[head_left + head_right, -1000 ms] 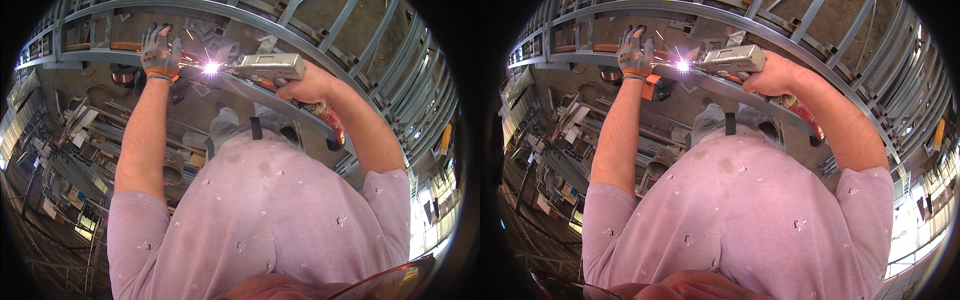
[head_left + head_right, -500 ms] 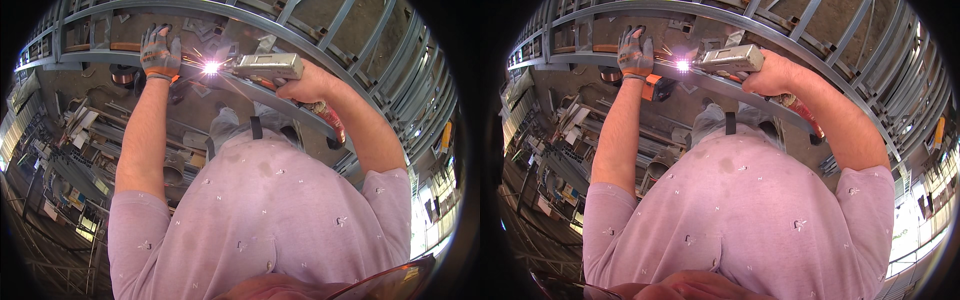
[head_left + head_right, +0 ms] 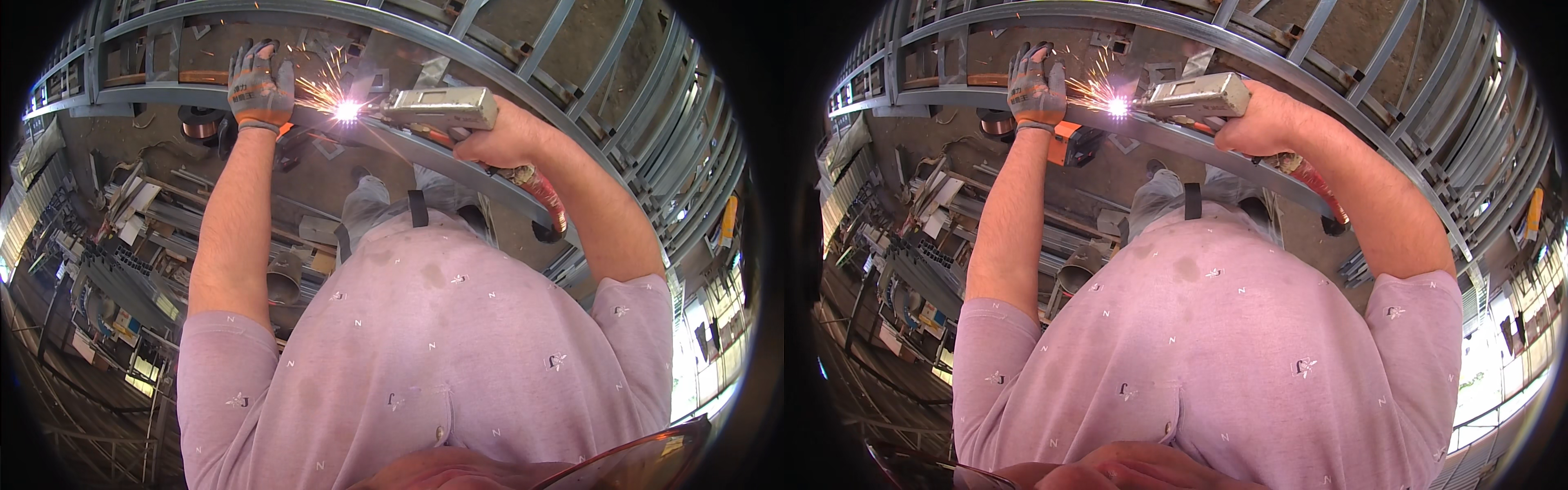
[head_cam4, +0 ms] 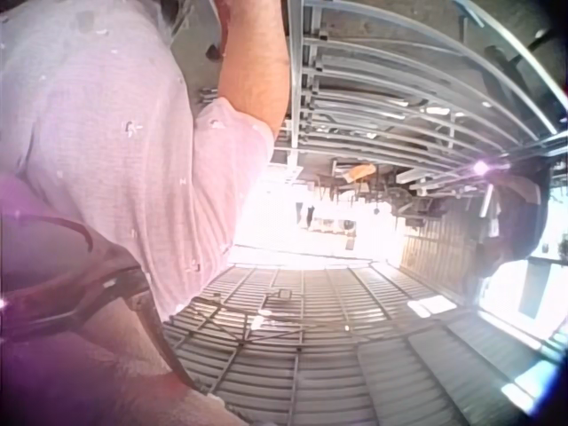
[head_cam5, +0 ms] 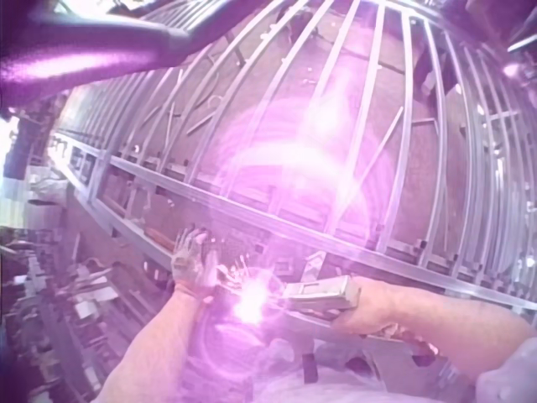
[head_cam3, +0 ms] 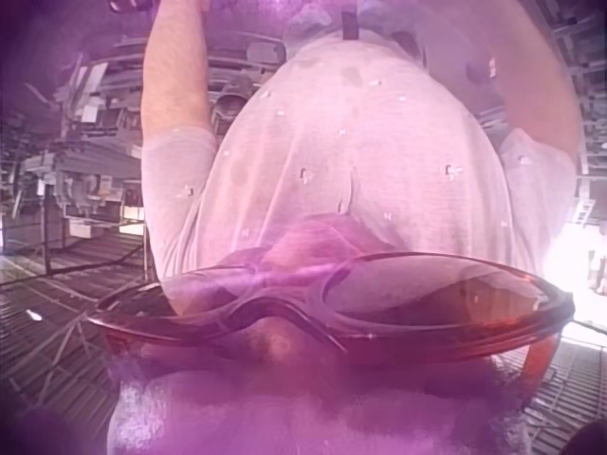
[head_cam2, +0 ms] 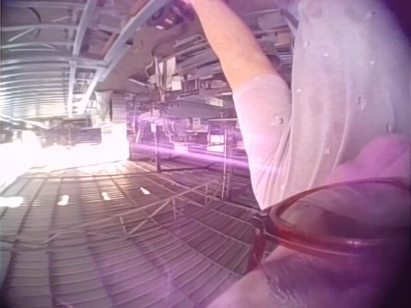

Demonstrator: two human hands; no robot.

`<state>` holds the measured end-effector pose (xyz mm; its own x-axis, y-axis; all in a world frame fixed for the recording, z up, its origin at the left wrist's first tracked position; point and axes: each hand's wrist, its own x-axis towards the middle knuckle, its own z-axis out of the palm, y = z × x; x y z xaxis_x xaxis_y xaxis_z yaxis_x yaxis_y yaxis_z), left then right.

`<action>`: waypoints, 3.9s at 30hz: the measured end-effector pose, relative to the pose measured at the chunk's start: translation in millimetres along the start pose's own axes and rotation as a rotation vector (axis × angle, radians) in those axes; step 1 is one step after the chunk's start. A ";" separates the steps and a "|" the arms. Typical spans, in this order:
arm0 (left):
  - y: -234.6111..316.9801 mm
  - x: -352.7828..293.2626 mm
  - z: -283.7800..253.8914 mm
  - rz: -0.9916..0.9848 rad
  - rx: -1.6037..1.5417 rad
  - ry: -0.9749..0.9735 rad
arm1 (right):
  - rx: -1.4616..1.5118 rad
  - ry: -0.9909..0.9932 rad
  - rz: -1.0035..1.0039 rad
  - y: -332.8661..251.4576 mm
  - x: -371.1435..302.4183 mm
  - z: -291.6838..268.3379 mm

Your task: The person welds a metal frame using a handheld welding torch. They move along the frame, applying welds at various joints and seams while sparks fly. The person adjusts their position and the torch angle to reach different sections of the frame.

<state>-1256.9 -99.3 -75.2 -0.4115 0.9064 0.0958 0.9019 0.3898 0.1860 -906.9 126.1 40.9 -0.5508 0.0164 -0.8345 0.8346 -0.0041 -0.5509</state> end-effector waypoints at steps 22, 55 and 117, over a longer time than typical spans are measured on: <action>-1.3 0.7 3.8 0.016 0.020 0.048 | 0.064 0.011 0.011 3.7 -12.7 1.1; 235.7 -101.0 101.4 0.417 -0.445 -0.358 | -0.199 1.288 0.005 341.6 -366.9 240.4; 491.2 -129.5 53.3 0.840 0.274 -0.302 | -0.762 1.197 0.155 416.8 -282.8 94.7</action>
<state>-753.6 -16.5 -48.3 0.4062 0.8975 -0.1715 0.9038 -0.4224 -0.0696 -404.5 25.0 46.1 -0.4329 0.8869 -0.1613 0.8984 0.4392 0.0040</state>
